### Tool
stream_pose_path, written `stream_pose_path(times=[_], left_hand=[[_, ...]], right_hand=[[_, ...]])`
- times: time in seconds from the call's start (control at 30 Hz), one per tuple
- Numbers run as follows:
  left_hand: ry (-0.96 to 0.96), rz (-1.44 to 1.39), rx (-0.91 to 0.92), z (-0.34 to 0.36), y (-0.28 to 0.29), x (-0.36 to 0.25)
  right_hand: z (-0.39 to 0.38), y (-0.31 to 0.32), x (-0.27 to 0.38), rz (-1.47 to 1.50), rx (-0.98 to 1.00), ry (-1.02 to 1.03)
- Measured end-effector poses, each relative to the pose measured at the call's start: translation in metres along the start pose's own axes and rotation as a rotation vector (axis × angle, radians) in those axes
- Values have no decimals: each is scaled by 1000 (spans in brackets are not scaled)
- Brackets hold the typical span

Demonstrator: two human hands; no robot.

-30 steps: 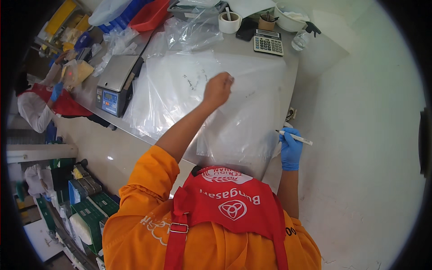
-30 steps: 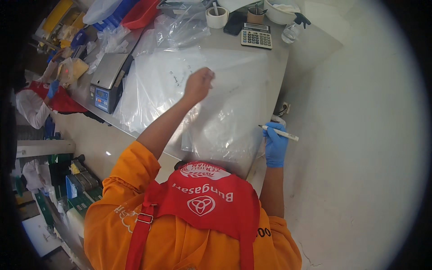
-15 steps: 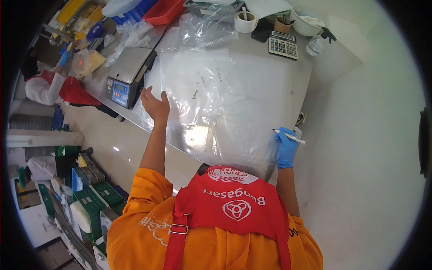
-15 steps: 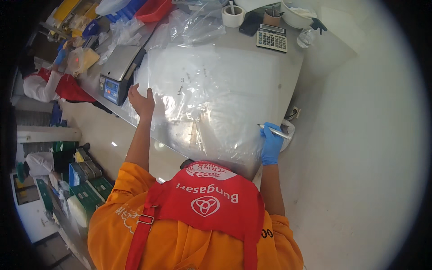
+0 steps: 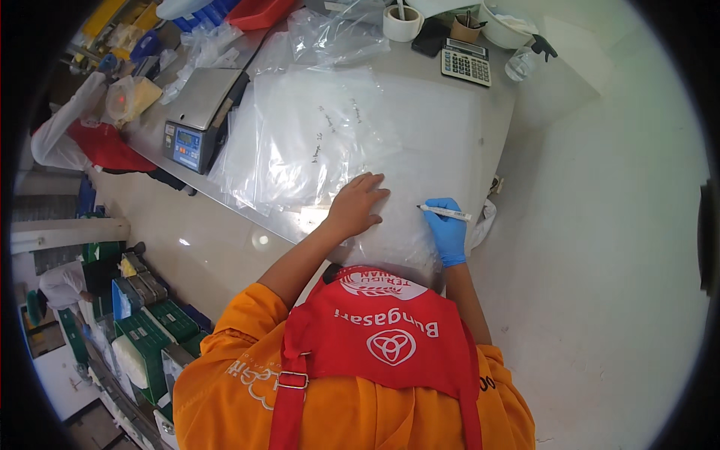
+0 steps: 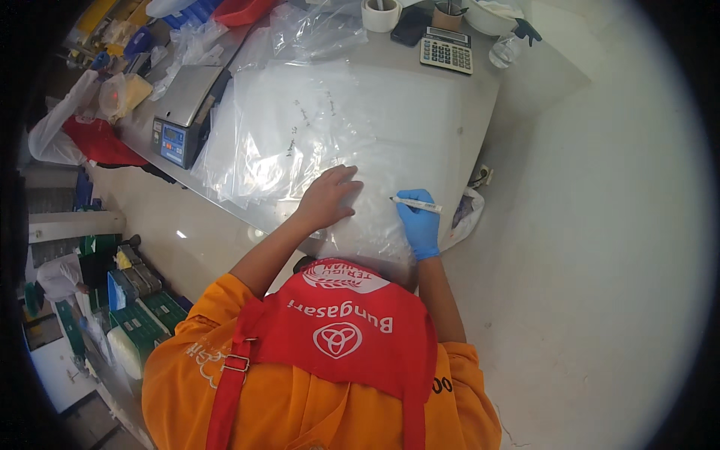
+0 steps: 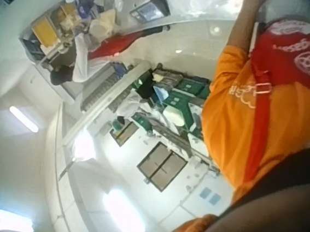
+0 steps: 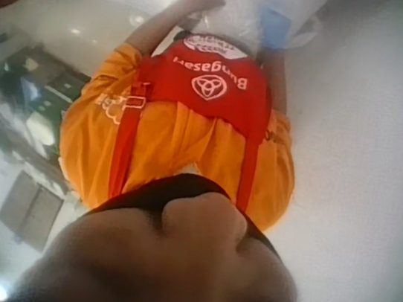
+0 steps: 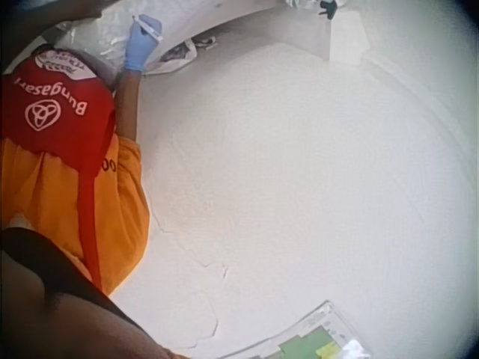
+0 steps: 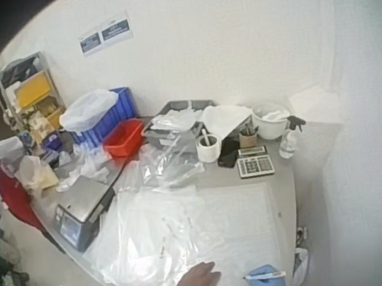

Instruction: The person writes on bubble-wrapped packages with a marker while wearing blue gloves. They handle the packages one at a time, writing on the surface and then moving the package aside. The workspace includes a digital scale, calculator, and stacks of plastic bags.

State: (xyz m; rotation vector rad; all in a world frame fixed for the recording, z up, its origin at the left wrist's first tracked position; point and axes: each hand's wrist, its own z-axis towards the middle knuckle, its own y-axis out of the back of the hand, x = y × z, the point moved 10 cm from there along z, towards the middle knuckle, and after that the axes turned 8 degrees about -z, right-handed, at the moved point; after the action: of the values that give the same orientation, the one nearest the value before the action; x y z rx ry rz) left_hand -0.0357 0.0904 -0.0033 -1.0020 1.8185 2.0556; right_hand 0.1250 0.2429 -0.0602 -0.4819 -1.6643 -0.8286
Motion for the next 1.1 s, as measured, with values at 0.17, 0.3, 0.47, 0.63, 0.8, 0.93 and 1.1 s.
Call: stream_pose_path(times=[0.17, 0.3, 0.47, 0.63, 0.8, 0.93, 1.1], left_hand=[[26, 27, -17, 0, -3, -1], [48, 10, -21, -1, -2, -3], [75, 17, -7, 0, -1, -2], [71, 5, -2, 0, 0, -3], [71, 1, -11, -1, -2, -2], [67, -2, -15, -2, -2, -3], [65, -1, -17, -1, -2, -4]], right_hand=[[-3, -15, 19, -32, 69, 95], [-2, -14, 15, -12, 87, 149], [-5, -13, 21, -121, 106, 202], [-5, -12, 19, -82, 117, 207], [-7, -11, 24, -131, 126, 244], [-9, -10, 21, -127, 102, 203], [-10, -11, 27, -166, 120, 231]])
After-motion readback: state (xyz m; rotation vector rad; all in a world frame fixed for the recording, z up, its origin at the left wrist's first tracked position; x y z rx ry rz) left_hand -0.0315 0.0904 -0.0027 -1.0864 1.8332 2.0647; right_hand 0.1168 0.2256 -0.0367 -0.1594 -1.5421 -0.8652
